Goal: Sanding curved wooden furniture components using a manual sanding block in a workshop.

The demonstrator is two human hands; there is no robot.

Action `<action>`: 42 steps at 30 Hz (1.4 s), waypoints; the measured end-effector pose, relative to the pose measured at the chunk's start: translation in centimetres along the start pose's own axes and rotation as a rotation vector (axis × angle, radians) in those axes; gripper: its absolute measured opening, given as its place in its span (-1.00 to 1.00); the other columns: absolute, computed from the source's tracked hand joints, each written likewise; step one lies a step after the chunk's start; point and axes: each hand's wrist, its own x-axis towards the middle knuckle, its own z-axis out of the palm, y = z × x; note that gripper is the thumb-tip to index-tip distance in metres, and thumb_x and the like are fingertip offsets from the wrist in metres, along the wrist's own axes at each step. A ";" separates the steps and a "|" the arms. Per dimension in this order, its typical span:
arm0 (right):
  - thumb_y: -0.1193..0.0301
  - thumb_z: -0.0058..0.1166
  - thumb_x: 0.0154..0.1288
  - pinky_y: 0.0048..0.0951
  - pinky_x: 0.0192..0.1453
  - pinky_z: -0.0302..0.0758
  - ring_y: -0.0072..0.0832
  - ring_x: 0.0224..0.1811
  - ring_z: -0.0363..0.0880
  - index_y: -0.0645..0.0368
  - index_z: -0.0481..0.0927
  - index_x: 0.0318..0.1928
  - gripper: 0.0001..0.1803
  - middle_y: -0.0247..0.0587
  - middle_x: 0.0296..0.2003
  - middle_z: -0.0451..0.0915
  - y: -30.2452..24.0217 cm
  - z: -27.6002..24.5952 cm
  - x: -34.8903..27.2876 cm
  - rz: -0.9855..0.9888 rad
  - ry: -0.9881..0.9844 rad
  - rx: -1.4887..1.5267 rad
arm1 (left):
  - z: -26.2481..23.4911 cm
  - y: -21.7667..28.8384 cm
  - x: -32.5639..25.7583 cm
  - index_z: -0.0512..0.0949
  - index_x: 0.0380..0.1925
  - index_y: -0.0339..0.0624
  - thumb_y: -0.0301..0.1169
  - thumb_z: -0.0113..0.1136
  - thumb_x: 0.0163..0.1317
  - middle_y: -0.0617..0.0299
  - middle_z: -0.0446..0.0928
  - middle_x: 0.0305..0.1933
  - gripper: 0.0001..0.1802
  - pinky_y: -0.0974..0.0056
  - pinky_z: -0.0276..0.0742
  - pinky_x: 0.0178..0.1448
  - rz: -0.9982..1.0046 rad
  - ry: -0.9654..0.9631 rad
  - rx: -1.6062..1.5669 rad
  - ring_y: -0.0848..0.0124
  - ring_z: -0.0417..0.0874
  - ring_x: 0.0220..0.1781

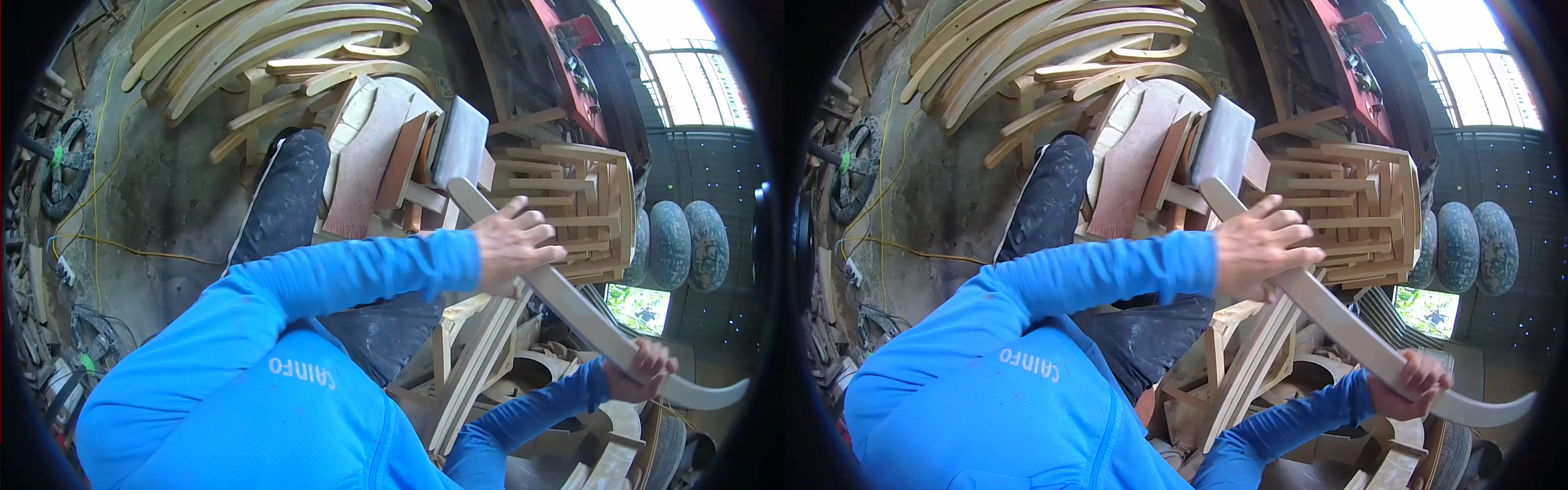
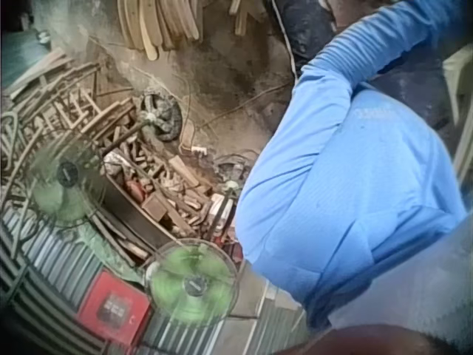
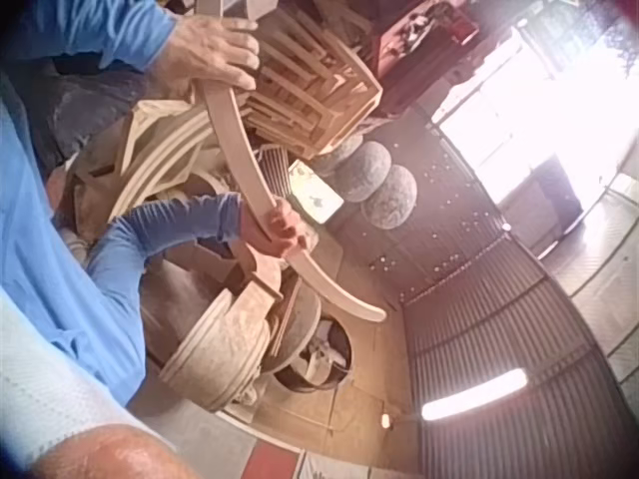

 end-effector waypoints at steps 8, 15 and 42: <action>0.40 0.09 0.34 -0.41 -0.22 0.33 -0.57 -0.42 0.28 0.14 0.51 0.14 -0.63 -0.37 -0.44 0.34 7.9 8.3 5.7 0.056 -0.092 -0.345 | 4.2 -7.2 3.5 0.63 -0.23 -0.03 -0.18 0.49 -0.01 0.11 0.70 -0.28 -0.63 -0.07 0.62 -0.02 -0.220 0.117 -0.167 0.06 0.77 -0.15; 0.41 0.02 0.39 -0.40 -0.27 0.26 -0.57 -0.42 0.26 0.07 0.51 0.01 -0.78 -0.39 -0.45 0.31 10.7 9.6 7.7 0.122 -0.253 -0.335 | 3.7 -10.3 4.0 0.61 -0.32 0.00 -0.18 0.47 0.00 0.12 0.69 -0.31 -0.70 -0.08 0.59 -0.05 -0.248 0.226 -0.193 0.08 0.77 -0.16; 0.38 0.23 0.14 -0.13 0.14 0.41 -0.32 -0.22 0.41 0.01 0.36 -0.30 -0.74 -0.33 -0.40 0.37 6.5 5.0 -7.4 0.145 -0.001 -0.841 | 3.2 -10.5 0.5 0.58 -0.31 0.01 -0.27 0.57 -0.28 0.22 0.63 -0.21 -0.54 -0.01 0.45 0.25 -0.121 -0.051 -0.006 0.16 0.68 -0.02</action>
